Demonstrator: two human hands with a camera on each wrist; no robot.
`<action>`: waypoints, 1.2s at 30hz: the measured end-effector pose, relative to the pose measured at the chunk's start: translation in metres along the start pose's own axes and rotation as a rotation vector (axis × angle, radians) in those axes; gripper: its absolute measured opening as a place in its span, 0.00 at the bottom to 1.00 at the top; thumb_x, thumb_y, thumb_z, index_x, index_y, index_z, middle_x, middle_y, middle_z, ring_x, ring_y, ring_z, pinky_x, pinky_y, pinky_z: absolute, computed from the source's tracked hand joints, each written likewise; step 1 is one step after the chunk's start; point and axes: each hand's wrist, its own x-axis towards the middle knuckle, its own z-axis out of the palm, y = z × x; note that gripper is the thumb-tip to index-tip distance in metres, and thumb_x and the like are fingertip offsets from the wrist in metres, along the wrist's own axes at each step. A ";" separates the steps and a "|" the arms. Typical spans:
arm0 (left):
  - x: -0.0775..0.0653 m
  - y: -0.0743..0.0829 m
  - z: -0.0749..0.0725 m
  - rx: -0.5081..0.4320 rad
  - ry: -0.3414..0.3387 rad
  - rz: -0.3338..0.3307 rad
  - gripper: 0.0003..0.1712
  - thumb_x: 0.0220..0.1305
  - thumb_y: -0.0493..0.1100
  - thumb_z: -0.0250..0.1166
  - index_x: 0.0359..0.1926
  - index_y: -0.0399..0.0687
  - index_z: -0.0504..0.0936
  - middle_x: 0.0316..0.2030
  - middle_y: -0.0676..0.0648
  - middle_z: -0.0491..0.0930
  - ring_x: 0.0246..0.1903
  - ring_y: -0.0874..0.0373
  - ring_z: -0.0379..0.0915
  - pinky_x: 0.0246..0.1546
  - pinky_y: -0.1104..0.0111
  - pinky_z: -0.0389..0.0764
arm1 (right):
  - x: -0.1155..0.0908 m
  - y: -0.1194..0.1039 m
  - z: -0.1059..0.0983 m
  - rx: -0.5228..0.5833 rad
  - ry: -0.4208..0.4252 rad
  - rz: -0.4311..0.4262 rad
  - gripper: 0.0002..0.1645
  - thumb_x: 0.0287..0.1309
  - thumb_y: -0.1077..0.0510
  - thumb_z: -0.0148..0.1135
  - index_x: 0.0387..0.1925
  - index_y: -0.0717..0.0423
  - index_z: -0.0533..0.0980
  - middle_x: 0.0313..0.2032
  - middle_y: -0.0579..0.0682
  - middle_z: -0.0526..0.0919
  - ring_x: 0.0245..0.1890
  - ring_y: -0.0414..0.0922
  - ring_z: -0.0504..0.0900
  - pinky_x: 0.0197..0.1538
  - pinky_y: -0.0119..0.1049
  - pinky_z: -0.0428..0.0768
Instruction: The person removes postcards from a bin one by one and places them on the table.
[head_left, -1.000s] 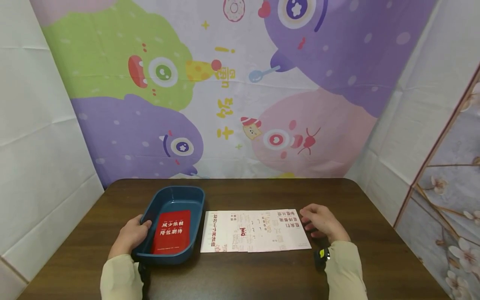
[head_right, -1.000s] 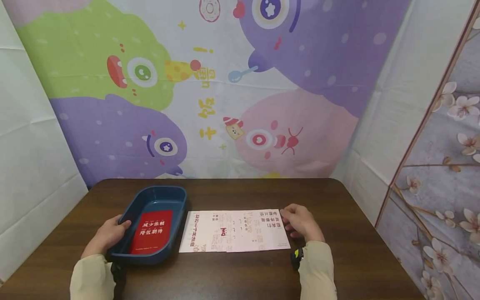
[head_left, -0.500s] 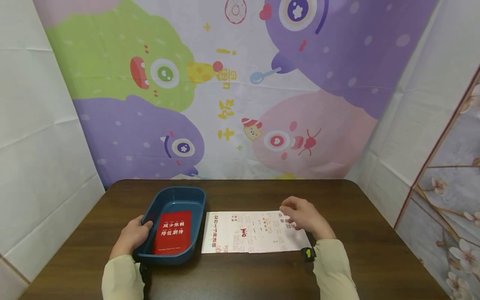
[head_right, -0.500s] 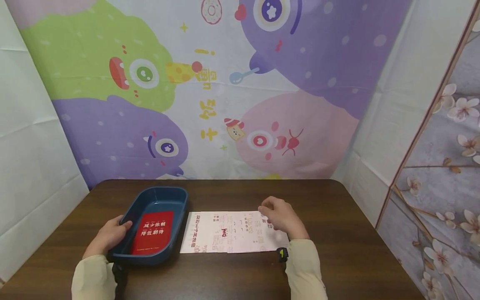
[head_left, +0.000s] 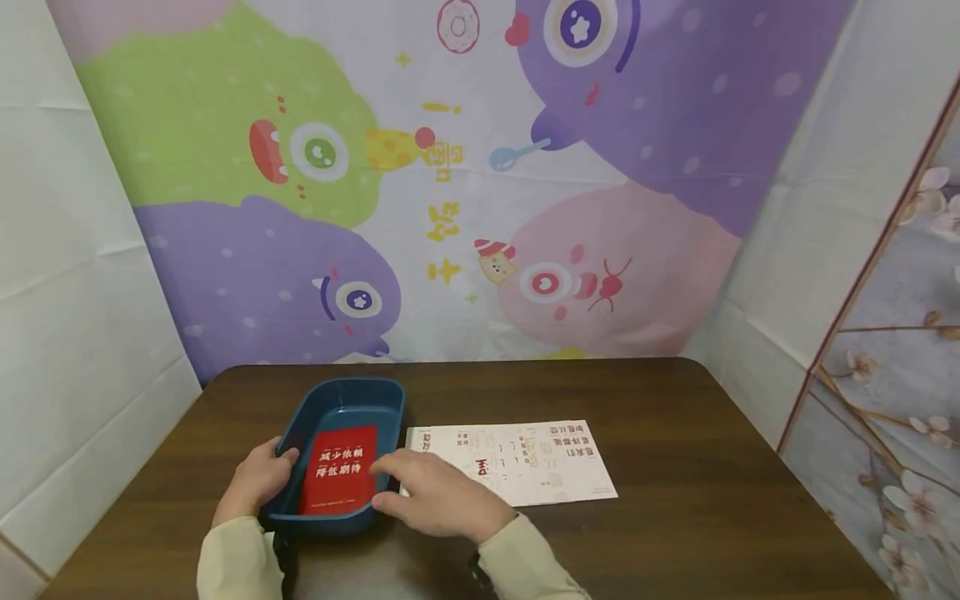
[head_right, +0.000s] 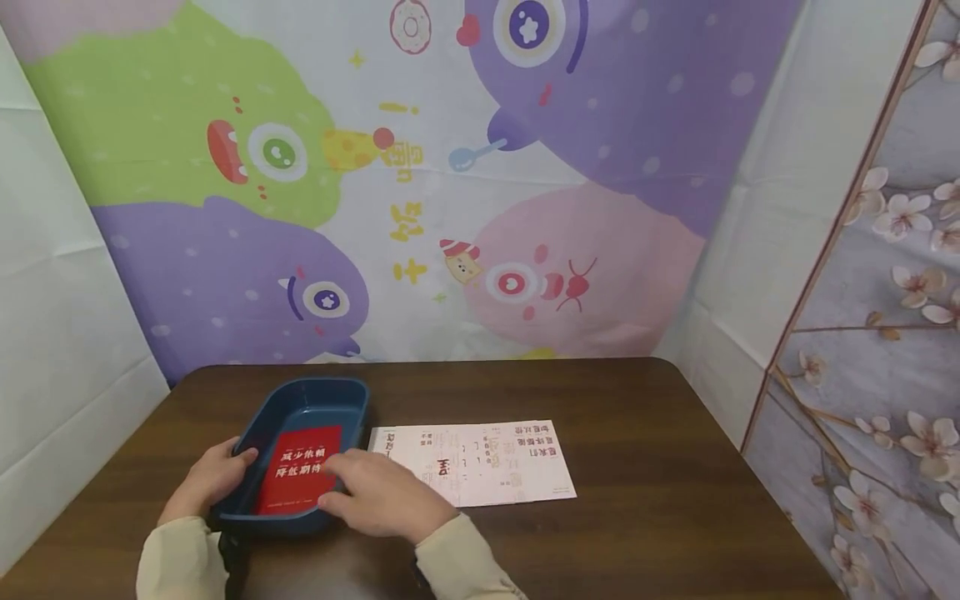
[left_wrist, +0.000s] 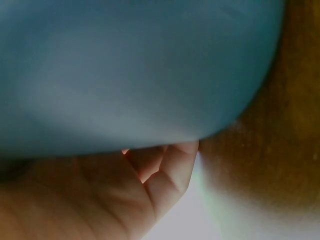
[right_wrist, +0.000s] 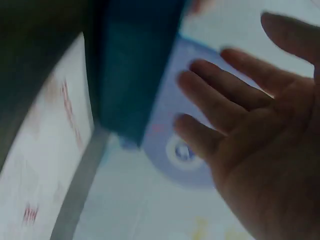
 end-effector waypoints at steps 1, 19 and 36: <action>0.000 0.000 0.000 0.002 -0.001 0.002 0.28 0.74 0.46 0.46 0.63 0.25 0.62 0.51 0.21 0.71 0.42 0.36 0.72 0.45 0.44 0.79 | 0.006 -0.004 0.008 -0.032 -0.013 -0.023 0.25 0.67 0.49 0.57 0.62 0.53 0.72 0.56 0.46 0.81 0.53 0.38 0.76 0.60 0.33 0.75; 0.002 -0.001 0.000 0.046 0.078 0.077 0.21 0.72 0.43 0.48 0.53 0.27 0.71 0.48 0.22 0.76 0.43 0.32 0.73 0.44 0.41 0.75 | 0.091 -0.024 0.082 -0.300 0.045 0.259 0.20 0.53 0.43 0.68 0.46 0.46 0.83 0.44 0.45 0.82 0.45 0.42 0.74 0.43 0.38 0.84; -0.003 -0.001 0.002 0.003 0.069 0.051 0.23 0.71 0.42 0.48 0.58 0.26 0.69 0.47 0.24 0.77 0.41 0.35 0.74 0.44 0.42 0.79 | 0.109 -0.029 0.094 -0.384 0.015 0.515 0.19 0.37 0.47 0.75 0.37 0.44 0.86 0.43 0.50 0.82 0.49 0.50 0.69 0.54 0.54 0.76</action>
